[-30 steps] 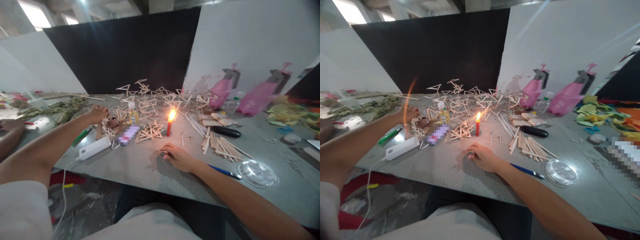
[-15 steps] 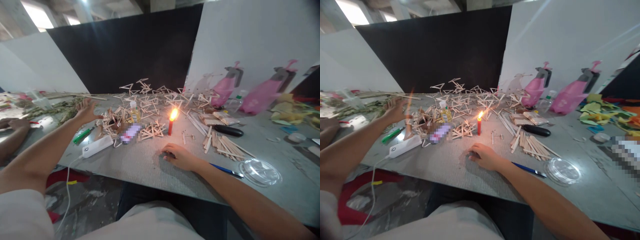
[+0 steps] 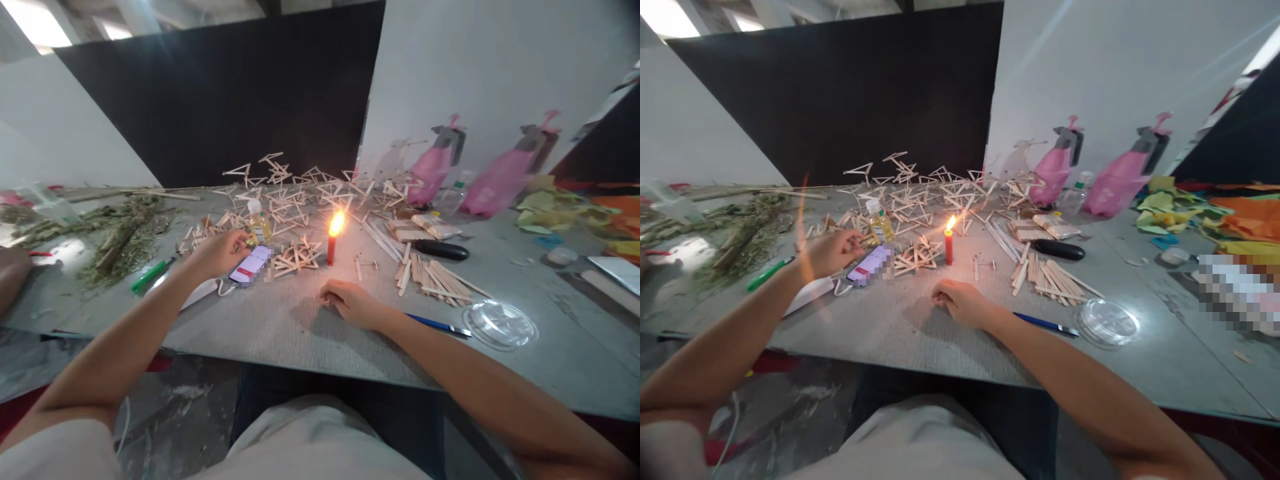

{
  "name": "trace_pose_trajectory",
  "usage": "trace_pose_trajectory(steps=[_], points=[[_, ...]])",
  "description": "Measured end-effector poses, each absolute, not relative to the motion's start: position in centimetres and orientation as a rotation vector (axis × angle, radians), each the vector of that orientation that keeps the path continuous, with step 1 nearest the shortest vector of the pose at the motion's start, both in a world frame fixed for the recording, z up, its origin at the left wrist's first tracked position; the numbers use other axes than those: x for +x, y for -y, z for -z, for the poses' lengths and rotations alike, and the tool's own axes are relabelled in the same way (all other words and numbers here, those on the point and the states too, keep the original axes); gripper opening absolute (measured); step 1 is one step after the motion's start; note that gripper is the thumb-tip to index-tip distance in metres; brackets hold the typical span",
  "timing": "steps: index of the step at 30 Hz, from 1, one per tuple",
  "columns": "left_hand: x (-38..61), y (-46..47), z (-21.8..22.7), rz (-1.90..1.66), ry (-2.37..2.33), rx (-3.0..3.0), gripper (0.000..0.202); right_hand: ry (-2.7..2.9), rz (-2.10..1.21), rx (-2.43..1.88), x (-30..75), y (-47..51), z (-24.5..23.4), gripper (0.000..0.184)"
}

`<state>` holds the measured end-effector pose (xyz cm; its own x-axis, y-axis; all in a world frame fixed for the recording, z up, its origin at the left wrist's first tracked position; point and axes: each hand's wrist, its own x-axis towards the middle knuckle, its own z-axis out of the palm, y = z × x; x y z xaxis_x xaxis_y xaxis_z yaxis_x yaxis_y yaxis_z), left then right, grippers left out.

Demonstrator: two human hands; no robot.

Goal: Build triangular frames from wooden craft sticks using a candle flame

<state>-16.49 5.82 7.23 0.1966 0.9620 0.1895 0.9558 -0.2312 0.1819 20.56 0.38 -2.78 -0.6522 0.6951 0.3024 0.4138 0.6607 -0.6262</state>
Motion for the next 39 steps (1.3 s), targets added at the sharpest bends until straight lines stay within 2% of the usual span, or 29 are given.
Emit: trace_pose_trajectory(steps=[5, 13, 18, 22, 26, 28, 32, 34, 36, 39], points=[[-12.3, -9.0, -4.2, -0.361, -1.779, 2.471, 0.051, 2.367, -0.621, -0.839, 20.7, -0.1, 2.4, 0.017], [-10.9, -12.0, -2.7, -0.368, -1.636, 2.588, 0.041, 2.508, -0.436, -0.760, 20.9, -0.2, 1.5, 0.022], [-11.0, -12.0, -2.7, -0.367, -1.503, 2.643, 0.041, 2.536, -0.258, -0.802, 22.7, 0.2, -3.2, 0.037], [-10.8, -11.9, -2.9, -0.349, -1.431, 2.667, 0.037, 2.416, -0.077, -0.949, 26.2, 1.2, -7.7, 0.033], [-10.5, -10.9, -3.8, -0.331, -1.371, 2.697, 0.037, 2.320, 0.100, -0.986, 31.7, 3.5, -9.4, 0.024], [-10.2, -9.9, -4.4, -0.340, -1.352, 2.718, 0.038, 2.239, 0.124, -1.074, 34.3, 5.5, -8.8, 0.020], [-9.6, -7.6, -5.4, -0.375, -1.331, 2.758, 0.040, 1.956, 0.238, -1.228, 37.1, 10.9, -5.1, 0.024], [-9.3, -6.7, -5.8, -0.382, -1.331, 2.772, 0.040, 1.736, 0.376, -1.247, 37.5, 13.9, -2.0, 0.014], [-9.0, -5.9, -6.0, -0.381, -1.346, 2.780, 0.039, 1.600, 0.553, -1.294, 37.6, 16.7, 1.8, 0.013], [-8.4, -5.4, -6.3, -0.370, -1.423, 2.772, 0.037, 1.508, 0.614, -1.451, 38.0, 20.2, 8.1, 0.008]])
